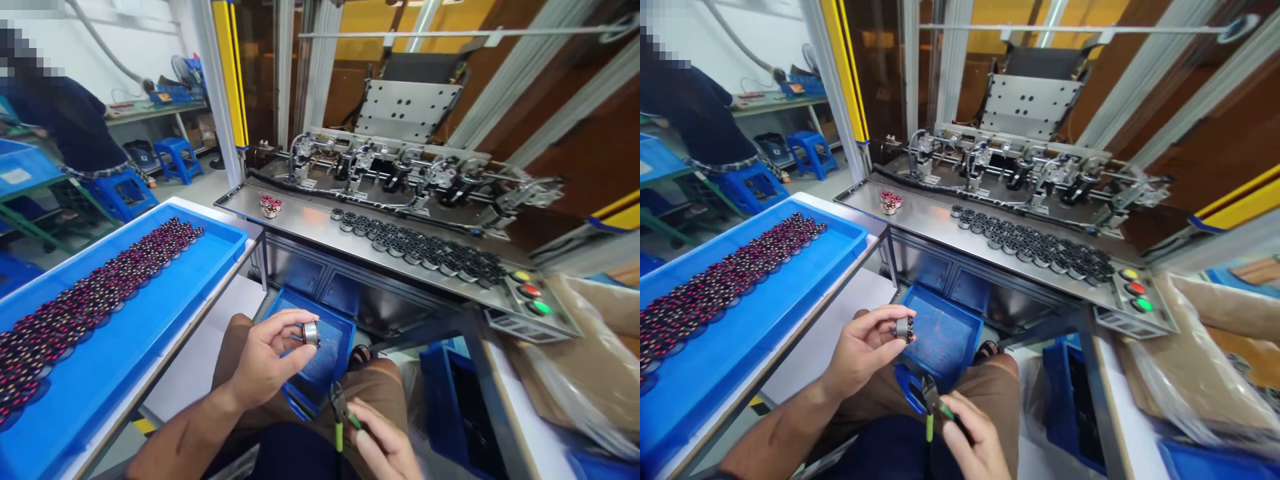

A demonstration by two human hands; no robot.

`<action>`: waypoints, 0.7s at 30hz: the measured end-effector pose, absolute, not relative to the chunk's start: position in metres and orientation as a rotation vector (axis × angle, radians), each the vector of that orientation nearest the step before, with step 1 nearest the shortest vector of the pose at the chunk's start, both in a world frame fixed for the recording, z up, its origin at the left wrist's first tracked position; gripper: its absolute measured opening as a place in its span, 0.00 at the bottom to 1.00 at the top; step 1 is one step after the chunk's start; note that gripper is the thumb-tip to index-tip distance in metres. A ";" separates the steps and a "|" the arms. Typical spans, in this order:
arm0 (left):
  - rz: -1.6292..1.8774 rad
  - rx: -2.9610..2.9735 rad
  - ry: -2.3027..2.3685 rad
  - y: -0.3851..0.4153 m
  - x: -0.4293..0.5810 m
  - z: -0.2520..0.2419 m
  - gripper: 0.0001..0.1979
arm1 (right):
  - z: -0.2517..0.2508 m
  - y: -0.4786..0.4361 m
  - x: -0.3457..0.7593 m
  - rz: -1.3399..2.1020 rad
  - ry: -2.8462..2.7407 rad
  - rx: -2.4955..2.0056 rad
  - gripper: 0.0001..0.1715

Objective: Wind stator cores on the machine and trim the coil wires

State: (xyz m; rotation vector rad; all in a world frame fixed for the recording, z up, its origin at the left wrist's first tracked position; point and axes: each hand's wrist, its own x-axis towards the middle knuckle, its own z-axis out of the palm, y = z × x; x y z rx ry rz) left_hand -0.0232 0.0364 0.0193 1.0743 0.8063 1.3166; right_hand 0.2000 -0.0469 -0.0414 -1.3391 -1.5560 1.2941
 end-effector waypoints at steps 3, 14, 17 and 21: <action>1.295 1.087 0.796 0.036 -0.016 0.020 0.14 | -0.070 -0.062 0.191 1.322 -1.512 -1.334 0.45; 1.309 1.102 0.777 0.029 -0.023 0.023 0.17 | -0.044 -0.035 0.177 0.654 -1.904 -1.086 0.34; 1.301 1.094 0.761 0.028 -0.023 0.025 0.16 | -0.027 -0.027 0.173 0.566 -1.939 -1.051 0.37; 1.296 1.084 0.759 0.028 -0.024 0.025 0.16 | -0.018 -0.023 0.168 0.599 -1.959 -1.040 0.37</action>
